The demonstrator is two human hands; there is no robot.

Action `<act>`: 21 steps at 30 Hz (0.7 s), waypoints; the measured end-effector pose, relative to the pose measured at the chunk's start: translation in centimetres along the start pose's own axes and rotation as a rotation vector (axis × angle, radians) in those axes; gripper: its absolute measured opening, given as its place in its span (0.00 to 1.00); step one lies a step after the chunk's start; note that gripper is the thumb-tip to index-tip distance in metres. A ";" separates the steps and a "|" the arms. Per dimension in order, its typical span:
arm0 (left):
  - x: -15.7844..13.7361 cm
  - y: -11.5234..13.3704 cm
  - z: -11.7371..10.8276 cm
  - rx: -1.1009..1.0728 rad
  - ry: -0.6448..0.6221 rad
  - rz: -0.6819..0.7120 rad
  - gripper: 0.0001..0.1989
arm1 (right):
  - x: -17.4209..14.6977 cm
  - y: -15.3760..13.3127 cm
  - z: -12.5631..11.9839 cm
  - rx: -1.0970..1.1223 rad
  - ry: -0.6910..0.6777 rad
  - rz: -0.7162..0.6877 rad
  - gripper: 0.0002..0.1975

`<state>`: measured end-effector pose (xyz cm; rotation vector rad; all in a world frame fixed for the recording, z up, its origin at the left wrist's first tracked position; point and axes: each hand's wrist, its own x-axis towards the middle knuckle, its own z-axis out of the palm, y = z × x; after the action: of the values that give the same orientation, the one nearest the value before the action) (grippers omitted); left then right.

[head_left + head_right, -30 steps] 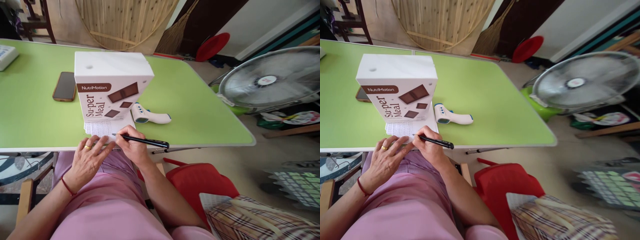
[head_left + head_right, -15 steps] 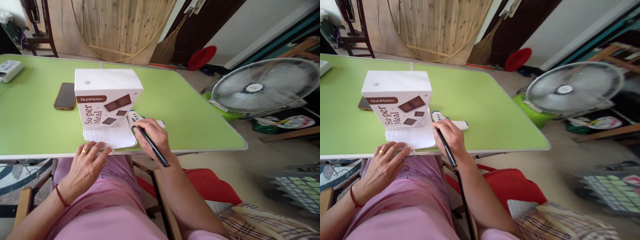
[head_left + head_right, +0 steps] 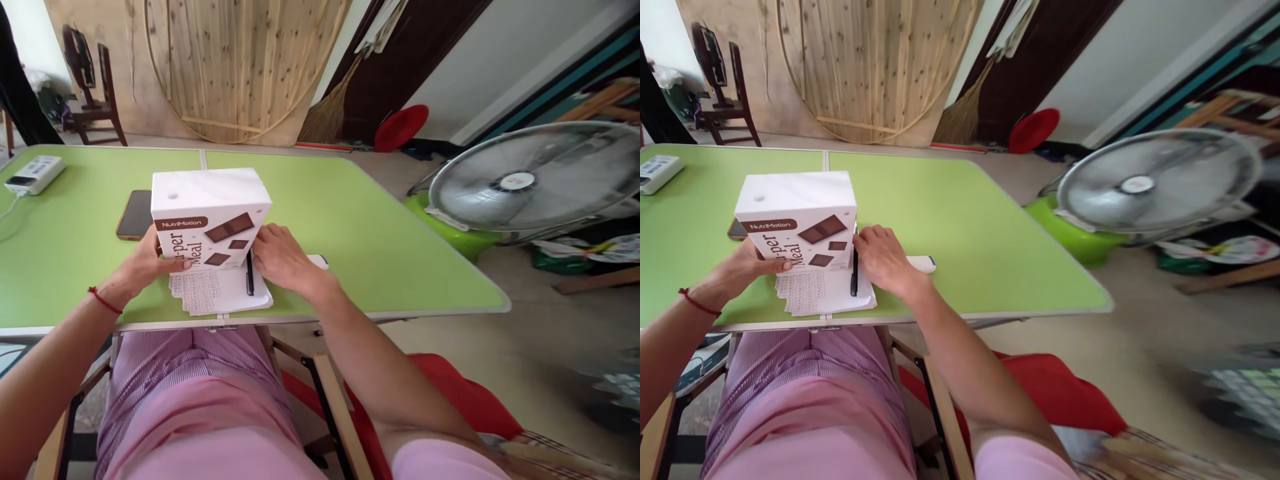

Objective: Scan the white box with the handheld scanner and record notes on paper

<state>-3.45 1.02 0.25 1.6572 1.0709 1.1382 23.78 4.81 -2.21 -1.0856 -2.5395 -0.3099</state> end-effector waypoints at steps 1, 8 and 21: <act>0.3 -0.2 -0.1 -0.029 -0.039 -0.020 0.35 | 0.1 0.0 0.2 0.013 -0.030 0.010 0.12; -0.3 -0.3 0.3 0.051 0.111 -0.073 0.34 | -2.3 1.8 -2.4 0.151 -0.121 0.268 0.29; -1.2 -0.1 1.1 0.207 0.086 -0.051 0.32 | -6.1 -0.4 -4.6 0.596 0.237 0.770 0.21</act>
<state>-2.65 -0.24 -0.35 1.7414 1.3164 1.1038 28.48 -0.92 -0.54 -1.5227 -1.6556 0.4617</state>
